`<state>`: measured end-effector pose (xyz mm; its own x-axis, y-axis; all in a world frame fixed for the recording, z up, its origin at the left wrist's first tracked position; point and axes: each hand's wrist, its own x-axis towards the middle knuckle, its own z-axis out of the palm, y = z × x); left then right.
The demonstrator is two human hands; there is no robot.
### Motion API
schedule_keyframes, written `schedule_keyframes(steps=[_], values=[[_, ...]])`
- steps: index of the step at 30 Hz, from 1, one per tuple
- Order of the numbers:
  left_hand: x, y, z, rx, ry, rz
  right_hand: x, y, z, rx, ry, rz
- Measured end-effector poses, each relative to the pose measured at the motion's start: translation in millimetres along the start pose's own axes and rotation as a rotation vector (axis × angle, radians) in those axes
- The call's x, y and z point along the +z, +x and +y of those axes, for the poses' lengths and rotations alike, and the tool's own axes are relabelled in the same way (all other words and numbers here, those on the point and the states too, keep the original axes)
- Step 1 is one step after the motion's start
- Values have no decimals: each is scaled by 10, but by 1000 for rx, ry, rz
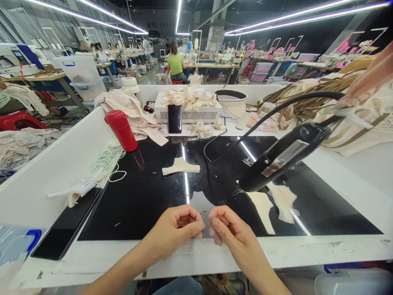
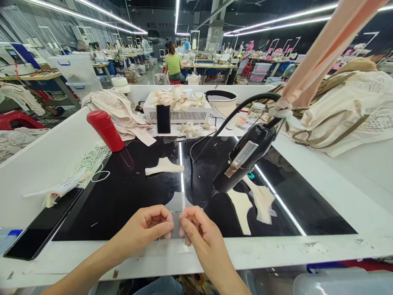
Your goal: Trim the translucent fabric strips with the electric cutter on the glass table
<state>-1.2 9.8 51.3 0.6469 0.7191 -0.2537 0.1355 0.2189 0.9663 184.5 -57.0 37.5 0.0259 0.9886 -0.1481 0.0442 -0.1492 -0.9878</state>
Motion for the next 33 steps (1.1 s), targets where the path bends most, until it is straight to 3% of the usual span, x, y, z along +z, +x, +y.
schedule_keyframes(steps=[5, 13, 16, 20, 25, 33], values=[[1, 94, 33, -25, 62, 77, -91, 17, 116, -89, -165, 158], [-12, 299, -29, -17, 43, 143, -130, 182, 101, -342, -482, 187], [-29, 349, -55, 12, 236, 215, -126, 256, 167, -379, -569, 207], [-49, 359, -103, 107, 686, 304, -116, 300, 263, -425, -747, 222], [-39, 360, -204, 216, 1185, 309, -106, 324, 315, -507, -949, 244], [-34, 352, -274, 311, 1390, 302, -88, 374, 324, -565, -1119, 213]])
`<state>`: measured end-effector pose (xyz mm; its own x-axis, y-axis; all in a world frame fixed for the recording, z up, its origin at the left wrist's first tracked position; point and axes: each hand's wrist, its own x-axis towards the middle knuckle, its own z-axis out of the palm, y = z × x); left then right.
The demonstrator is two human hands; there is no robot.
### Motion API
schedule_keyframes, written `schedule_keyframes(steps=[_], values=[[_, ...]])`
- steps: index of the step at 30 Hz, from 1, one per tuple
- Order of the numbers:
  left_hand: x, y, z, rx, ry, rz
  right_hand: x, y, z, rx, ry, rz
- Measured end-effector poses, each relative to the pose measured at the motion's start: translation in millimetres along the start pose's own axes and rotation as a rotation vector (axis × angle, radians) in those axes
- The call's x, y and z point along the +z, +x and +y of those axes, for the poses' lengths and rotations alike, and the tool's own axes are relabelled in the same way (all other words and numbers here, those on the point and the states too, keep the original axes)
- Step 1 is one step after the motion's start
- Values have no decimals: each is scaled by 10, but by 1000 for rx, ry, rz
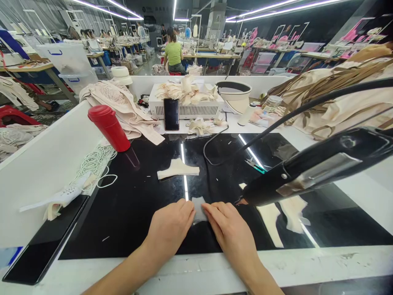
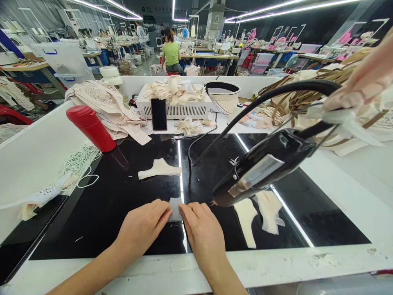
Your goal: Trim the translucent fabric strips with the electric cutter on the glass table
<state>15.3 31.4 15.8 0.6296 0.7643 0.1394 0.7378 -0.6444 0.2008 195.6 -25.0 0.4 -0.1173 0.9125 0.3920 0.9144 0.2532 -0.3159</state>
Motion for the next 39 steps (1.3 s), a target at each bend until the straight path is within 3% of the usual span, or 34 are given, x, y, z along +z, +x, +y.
schedule_keyframes(steps=[14, 24, 34, 39], values=[[-29, 11, 3, -22, -27, -50, 18, 8, -27, -34, -101, 15], [16, -4, -22, 19, 16, 74, 79, -28, -20, -52, -103, 65], [14, -7, -43, 35, 8, 106, 108, -35, -43, -50, -156, 107], [-33, 12, -26, 176, 36, 269, 113, -31, -59, -42, -175, 103]])
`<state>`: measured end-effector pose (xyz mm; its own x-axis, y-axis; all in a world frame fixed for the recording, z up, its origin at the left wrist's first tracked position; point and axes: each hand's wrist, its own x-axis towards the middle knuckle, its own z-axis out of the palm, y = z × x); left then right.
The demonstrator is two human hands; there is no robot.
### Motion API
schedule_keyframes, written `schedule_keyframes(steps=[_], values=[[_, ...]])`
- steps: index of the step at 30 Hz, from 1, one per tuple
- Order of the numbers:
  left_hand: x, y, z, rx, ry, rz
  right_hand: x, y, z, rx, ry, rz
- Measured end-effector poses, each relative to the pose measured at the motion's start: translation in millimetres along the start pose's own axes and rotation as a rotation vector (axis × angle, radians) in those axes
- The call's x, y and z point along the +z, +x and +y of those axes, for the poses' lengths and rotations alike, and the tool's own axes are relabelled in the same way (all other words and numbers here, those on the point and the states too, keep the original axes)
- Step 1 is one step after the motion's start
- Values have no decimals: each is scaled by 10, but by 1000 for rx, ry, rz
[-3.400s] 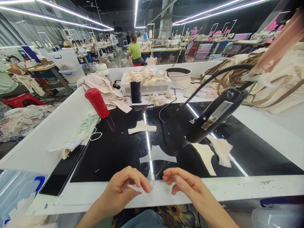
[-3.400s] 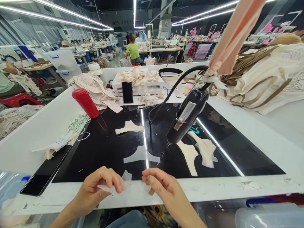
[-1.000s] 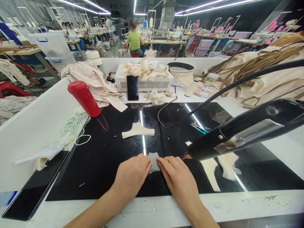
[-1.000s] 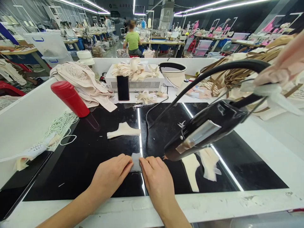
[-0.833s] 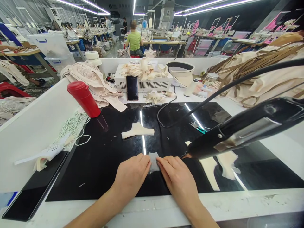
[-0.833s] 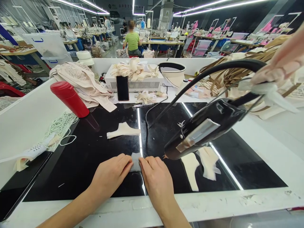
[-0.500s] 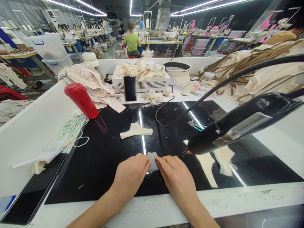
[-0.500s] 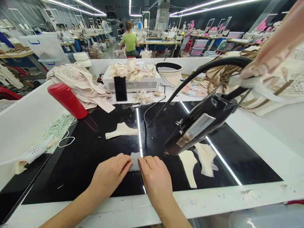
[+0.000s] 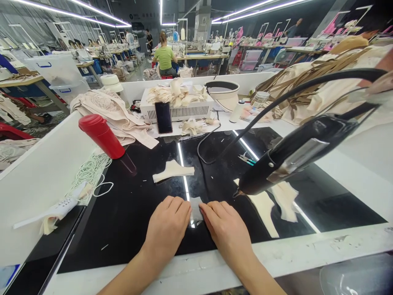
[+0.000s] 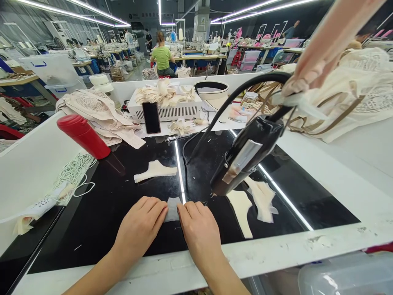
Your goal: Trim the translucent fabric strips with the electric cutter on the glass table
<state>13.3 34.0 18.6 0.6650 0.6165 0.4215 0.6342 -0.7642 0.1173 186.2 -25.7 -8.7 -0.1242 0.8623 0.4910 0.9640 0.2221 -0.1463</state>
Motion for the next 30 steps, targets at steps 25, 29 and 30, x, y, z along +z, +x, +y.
schedule_keyframes(steps=[25, 29, 30], values=[[225, -46, 56, 187, -109, 39, 2, 12, -2, -12, -34, 26], [222, -45, 54, 181, -110, 32, -24, 25, -12, -14, -13, 43], [212, -41, 56, 178, -115, 31, -60, 19, -9, -12, 2, 71]])
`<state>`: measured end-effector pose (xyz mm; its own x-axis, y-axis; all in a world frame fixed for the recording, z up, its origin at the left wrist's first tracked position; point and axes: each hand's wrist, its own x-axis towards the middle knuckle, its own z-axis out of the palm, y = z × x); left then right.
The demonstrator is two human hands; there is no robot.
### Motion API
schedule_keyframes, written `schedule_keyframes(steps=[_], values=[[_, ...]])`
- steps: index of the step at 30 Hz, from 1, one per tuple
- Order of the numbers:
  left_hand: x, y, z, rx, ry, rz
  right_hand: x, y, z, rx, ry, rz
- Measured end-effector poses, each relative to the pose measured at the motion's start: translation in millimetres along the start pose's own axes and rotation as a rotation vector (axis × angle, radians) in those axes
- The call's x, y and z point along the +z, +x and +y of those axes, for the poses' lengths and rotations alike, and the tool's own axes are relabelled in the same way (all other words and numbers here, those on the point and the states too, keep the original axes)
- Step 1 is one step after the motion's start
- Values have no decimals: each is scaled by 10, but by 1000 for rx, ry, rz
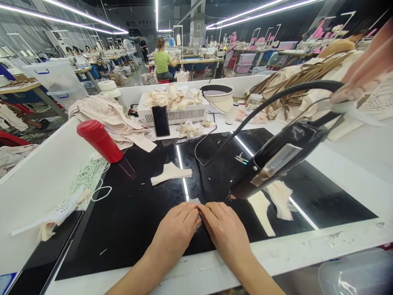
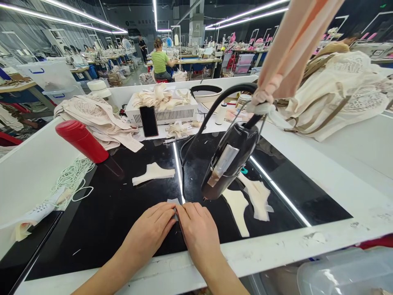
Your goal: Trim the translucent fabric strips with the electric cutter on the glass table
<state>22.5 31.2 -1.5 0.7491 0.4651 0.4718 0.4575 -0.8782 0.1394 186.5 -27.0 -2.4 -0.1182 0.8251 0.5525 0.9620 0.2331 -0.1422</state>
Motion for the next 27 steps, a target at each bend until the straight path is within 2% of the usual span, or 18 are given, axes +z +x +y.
schedule_keyframes(steps=[5, 8, 10, 14, 17, 23, 27], values=[[-59, 16, 37, -15, -36, -25, -316, -82, 165, 81, 107, 306], [-61, 6, 68, 26, 0, -14, -465, -53, 381, 306, 227, 584], [-52, -4, 82, 47, 15, -22, -524, 52, 516, 409, 480, 677], [-45, -9, 89, 64, 29, -39, -622, 372, 672, 468, 934, 460], [-48, -5, 95, 60, 33, -38, -683, 571, 689, 449, 1106, 364], [-9, -12, 114, 57, 31, -47, -630, 729, 518, 339, 1200, 329], [51, -36, 104, 51, 24, -57, -483, 753, 267, 231, 1344, 396]])
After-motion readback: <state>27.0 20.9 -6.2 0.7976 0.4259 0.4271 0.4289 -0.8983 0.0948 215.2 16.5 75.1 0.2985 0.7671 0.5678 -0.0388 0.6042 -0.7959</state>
